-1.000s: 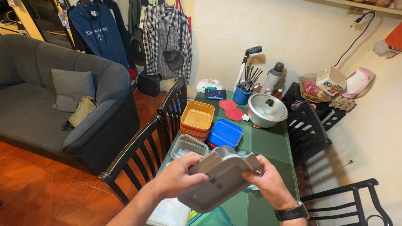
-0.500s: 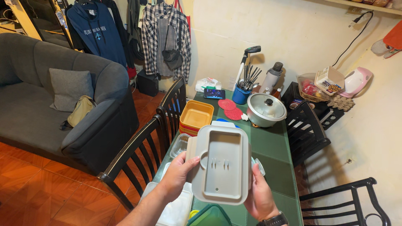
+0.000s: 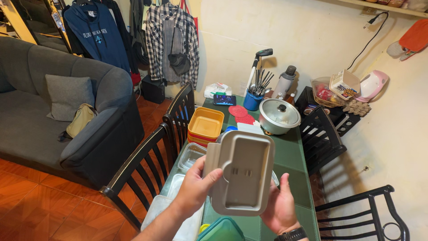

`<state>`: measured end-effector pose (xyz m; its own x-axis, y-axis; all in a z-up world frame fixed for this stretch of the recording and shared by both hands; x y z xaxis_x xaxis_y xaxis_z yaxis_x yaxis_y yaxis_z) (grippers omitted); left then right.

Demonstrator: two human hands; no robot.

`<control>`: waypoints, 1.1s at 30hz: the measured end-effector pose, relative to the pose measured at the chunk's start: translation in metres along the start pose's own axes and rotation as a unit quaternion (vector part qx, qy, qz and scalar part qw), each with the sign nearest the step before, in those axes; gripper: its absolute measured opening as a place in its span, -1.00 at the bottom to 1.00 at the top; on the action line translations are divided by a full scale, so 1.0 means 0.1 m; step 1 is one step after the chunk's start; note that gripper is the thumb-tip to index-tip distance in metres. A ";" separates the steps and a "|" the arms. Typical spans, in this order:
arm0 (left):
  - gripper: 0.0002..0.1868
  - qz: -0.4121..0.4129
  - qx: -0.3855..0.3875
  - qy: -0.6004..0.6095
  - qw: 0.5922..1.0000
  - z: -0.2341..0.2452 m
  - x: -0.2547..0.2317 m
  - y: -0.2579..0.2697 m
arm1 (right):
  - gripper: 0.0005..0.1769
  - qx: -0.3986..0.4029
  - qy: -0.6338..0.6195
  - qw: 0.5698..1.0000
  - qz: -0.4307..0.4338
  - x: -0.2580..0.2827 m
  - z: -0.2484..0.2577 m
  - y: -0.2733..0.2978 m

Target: The person sorts and stacks various plastic food containers and lids on a dining table. They open and close containers, match lids to bases, and arrange them into neat piles by size and color.

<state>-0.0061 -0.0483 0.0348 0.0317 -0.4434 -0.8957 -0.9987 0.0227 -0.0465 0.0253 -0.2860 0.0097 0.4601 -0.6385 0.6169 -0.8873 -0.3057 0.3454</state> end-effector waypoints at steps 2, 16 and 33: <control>-0.49 -0.056 0.040 -0.027 0.997 -0.10 -0.06 0.06 | -0.06 0.039 -0.013 0.999 -0.011 -0.01 0.09 -0.02; -0.51 -0.057 0.168 -0.025 0.984 -0.39 -0.16 0.19 | -0.29 0.107 -0.008 0.992 0.072 0.01 0.65 -0.11; -0.79 -0.049 -0.115 0.067 0.990 0.31 0.00 0.26 | -0.62 -0.125 0.230 0.962 0.073 0.06 0.72 -1.44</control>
<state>-0.0308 -0.0199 0.0194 0.1393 -0.5482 -0.8247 -0.9742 -0.2250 -0.0150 0.1539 -0.2970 -0.0871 0.3475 -0.2644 0.8996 -0.9346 -0.0201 0.3551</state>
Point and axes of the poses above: each hand's wrist, its own y-axis away from the middle knuckle, its own z-axis out of the back of the hand, x = y × z, the point moved 2 cm from there along -y, towards the middle knuckle, and after that the axes turned 1 degree about z, right-handed, at the moved point
